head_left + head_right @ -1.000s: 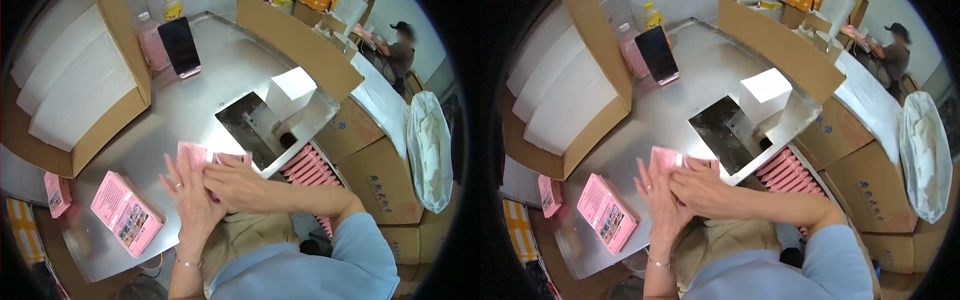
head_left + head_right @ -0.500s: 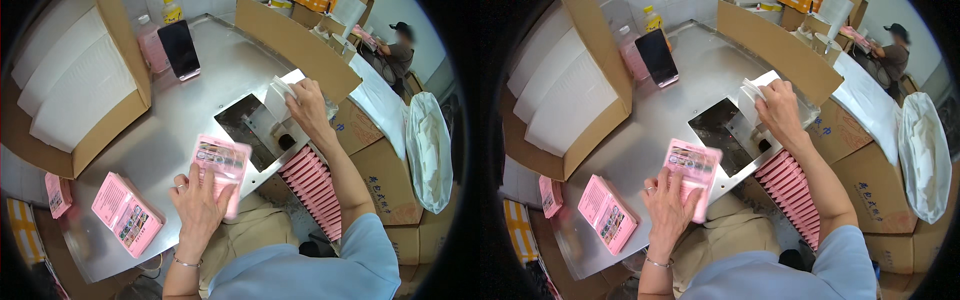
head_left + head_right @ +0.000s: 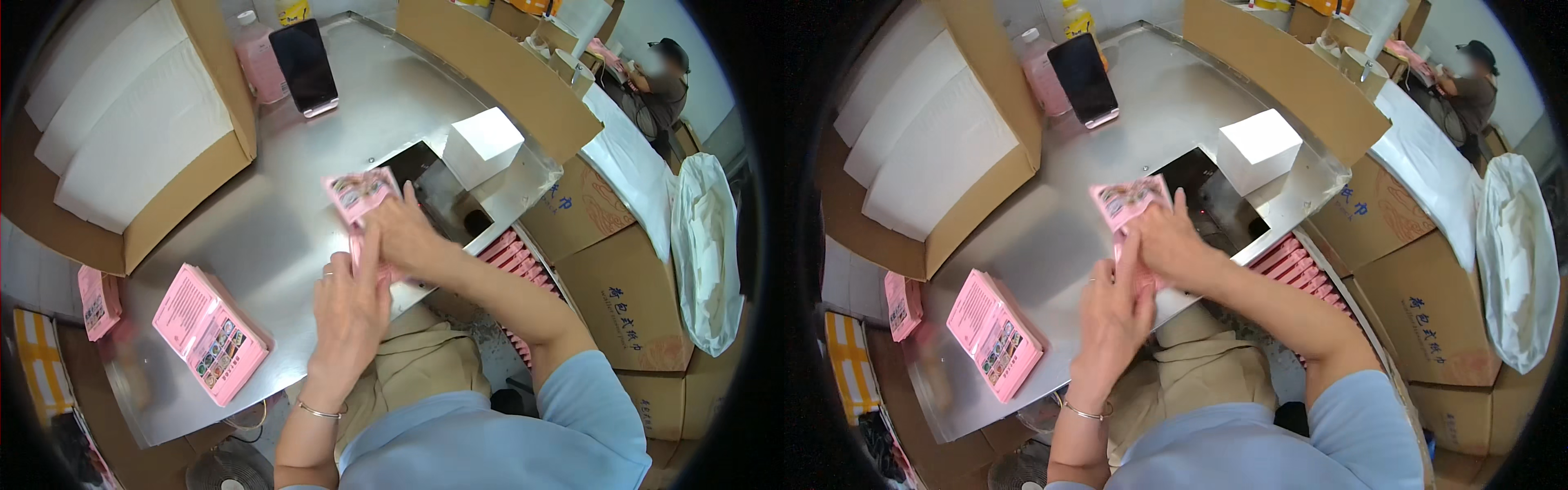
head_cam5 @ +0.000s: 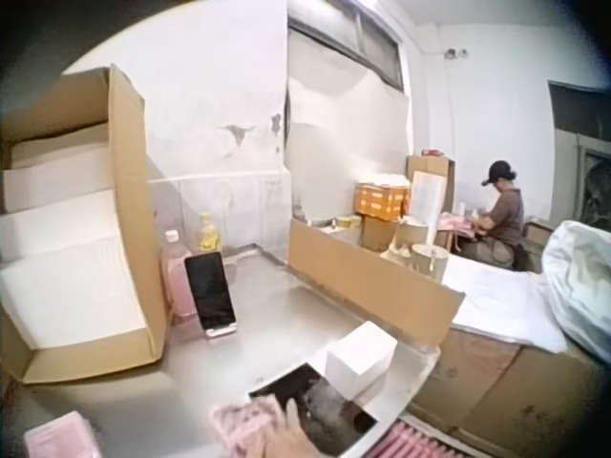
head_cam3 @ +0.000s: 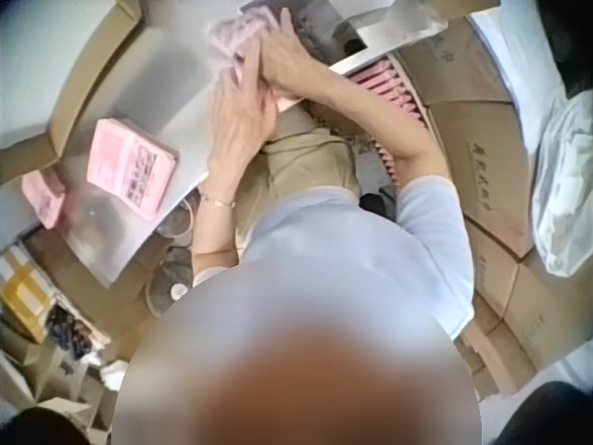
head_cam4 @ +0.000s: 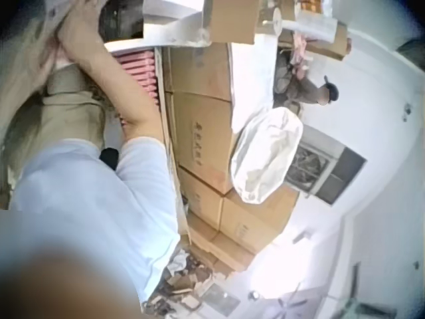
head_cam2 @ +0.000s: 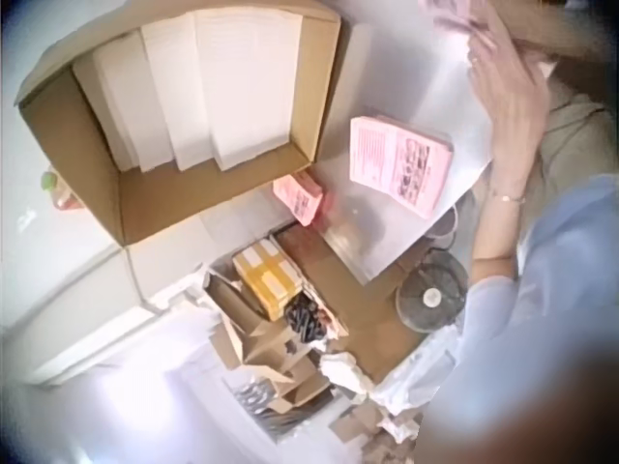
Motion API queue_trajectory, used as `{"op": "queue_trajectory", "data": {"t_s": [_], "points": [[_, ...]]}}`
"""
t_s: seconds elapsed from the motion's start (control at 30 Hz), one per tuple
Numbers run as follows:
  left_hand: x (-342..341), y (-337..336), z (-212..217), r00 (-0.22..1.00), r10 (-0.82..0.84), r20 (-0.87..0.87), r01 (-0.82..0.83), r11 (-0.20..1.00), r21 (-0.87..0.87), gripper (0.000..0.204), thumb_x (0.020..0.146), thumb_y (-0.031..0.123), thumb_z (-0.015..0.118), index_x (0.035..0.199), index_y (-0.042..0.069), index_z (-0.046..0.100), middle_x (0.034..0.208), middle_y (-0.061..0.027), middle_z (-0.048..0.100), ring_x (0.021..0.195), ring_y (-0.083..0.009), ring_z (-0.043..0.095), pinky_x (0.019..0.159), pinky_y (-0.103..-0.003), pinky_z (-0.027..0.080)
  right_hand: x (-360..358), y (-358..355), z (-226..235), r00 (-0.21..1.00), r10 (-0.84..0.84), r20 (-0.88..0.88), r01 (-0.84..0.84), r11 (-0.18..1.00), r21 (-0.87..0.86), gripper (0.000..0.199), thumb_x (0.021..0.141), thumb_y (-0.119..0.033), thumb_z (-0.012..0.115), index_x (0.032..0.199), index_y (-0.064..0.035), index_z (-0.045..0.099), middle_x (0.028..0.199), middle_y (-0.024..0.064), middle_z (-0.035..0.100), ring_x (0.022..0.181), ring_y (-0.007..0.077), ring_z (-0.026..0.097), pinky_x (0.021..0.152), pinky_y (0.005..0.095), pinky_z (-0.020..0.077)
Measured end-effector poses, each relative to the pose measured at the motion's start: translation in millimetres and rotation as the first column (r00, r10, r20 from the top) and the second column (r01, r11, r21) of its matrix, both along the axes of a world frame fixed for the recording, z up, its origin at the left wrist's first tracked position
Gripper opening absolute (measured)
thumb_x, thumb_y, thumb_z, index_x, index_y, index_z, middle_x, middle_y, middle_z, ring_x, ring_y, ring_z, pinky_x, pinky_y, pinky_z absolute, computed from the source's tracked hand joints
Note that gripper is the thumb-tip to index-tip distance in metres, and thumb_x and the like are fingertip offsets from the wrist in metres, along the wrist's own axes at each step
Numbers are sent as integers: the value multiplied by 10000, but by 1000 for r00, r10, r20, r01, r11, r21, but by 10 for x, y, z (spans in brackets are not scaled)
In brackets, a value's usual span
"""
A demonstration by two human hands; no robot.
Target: Packaging and organizing stacks of pink tissue paper into cardboard boxes and plastic wraps.
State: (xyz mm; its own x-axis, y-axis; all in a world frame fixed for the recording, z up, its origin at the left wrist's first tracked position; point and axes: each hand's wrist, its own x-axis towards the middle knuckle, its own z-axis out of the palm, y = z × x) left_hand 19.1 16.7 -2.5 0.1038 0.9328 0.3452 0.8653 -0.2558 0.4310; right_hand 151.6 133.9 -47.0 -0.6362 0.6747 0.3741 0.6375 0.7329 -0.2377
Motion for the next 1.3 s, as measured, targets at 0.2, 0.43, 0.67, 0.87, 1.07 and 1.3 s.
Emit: {"op": "queue_trajectory", "data": {"t_s": [0.2,0.43,0.67,0.87,1.07,1.3], "points": [[-507,-427,84,984,-77,162,77,997,4,483,716,-18,674,1185,48,582,886,-131,563,822,-300,558,726,-419,456,625,136,80,954,-153,257,237,911,-337,148,881,-123,613,960,-2,648,823,184,685,790,387,681,684,500,519],[-1693,-1030,47,795,582,-174,-566,813,136,291,687,10,560,975,46,561,1067,-107,596,992,-330,548,964,-472,373,910,190,763,866,-491,-99,443,660,607,180,877,-210,679,816,-42,692,848,104,611,857,264,582,741,405,444],[-1378,-769,84,865,446,230,-437,895,-94,260,865,-42,569,1113,34,578,970,-107,552,902,-269,547,867,-386,456,1132,445,498,870,-453,-193,492,812,314,129,844,-141,685,938,-53,691,913,104,570,935,288,545,802,436,441],[-122,-80,-253,957,-259,133,269,961,-59,447,752,14,654,1195,-9,596,1236,-228,544,1156,-416,504,932,-461,451,890,220,422,949,-184,-258,280,867,412,470,722,-20,663,1189,4,609,1081,162,617,1001,356,579,872,471,465],[-288,-109,-144,999,-36,-10,36,999,-34,769,617,207,781,1337,55,557,1460,-253,424,1318,-426,415,1060,-564,311,269,-800,89,949,308,-64,-280,920,273,367,826,-158,621,1164,-13,624,977,144,590,873,311,596,1073,663,325],[-145,-67,-230,988,145,-53,-137,983,124,738,715,376,741,1371,114,528,1536,-236,333,1359,-447,358,1083,-562,259,62,-621,409,971,224,78,-233,963,136,248,707,-155,690,920,-36,644,872,131,632,793,301,624,981,549,436]]}}
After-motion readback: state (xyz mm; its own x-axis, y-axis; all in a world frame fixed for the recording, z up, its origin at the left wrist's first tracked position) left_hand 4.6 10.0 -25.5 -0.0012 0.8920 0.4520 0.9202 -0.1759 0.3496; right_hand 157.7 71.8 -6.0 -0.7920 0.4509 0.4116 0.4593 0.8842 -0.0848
